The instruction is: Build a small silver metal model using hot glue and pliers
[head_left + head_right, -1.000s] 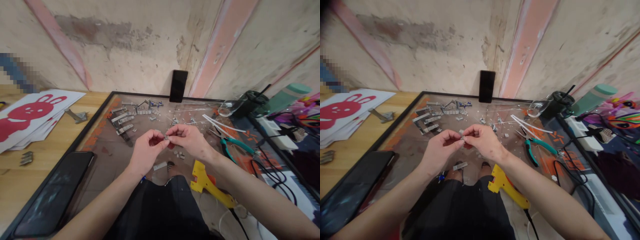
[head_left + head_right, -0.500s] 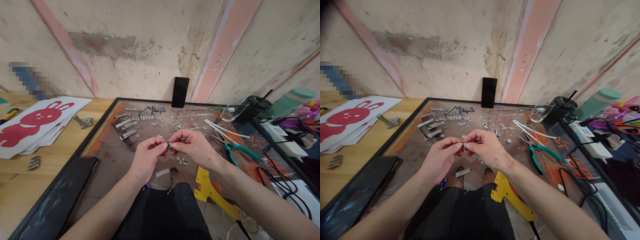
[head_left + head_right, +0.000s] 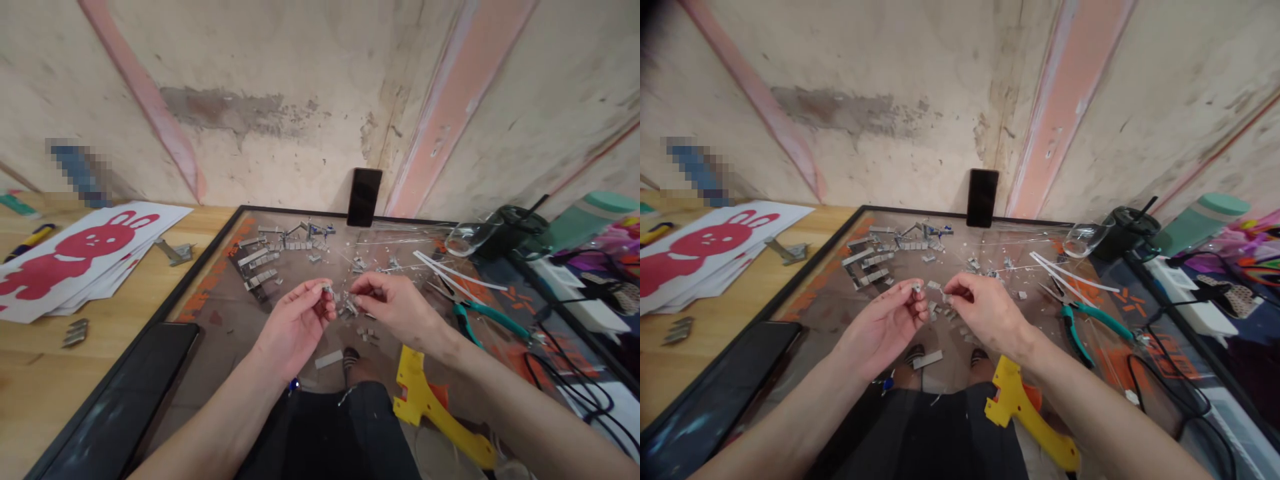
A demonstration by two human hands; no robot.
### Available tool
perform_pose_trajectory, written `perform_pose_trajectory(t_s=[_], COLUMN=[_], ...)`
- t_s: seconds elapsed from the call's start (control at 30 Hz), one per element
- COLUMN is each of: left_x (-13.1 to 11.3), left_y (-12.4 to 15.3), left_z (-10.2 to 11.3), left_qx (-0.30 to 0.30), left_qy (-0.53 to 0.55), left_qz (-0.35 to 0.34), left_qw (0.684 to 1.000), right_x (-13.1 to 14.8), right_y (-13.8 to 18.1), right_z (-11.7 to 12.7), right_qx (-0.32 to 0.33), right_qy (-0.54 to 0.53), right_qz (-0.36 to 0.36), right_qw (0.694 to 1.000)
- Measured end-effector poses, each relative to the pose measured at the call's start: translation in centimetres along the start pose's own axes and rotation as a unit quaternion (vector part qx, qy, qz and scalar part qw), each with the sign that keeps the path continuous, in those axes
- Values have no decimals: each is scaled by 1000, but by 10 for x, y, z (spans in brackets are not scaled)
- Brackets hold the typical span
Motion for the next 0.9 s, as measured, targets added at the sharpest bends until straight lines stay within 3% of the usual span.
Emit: perform_pose_trajectory(t_s=[0.23, 0.37, 0.53, 0.9], left_x=[-1, 0, 2, 7], left_y=[0, -1, 1, 4], left_z=[1, 6, 6, 5], left_qx=[-8, -36, -33, -49], left_qy=[-82, -136, -166, -226], left_qz=[-29, -39, -34, -22], left_qw=[996, 989, 985, 973], right_x=[-28, -2, 35, 40], right_y=[-8, -2, 7, 13], right_z=[1, 8, 10, -5], right_qx=[-10, -34, -54, -1], right_qy=[143, 120, 39, 221], right_qz=[5, 33, 143, 193], right_qw=[990, 992, 987, 956])
Point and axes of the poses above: each hand's wrist, its own y-axis away from the middle knuckle, its own z-axis out of the back of the hand, x = y × z, the point moved 8 cm from there along -y, towards the middle knuckle, and after that the axes turned 3 degrees about y, right-handed, at the moved point
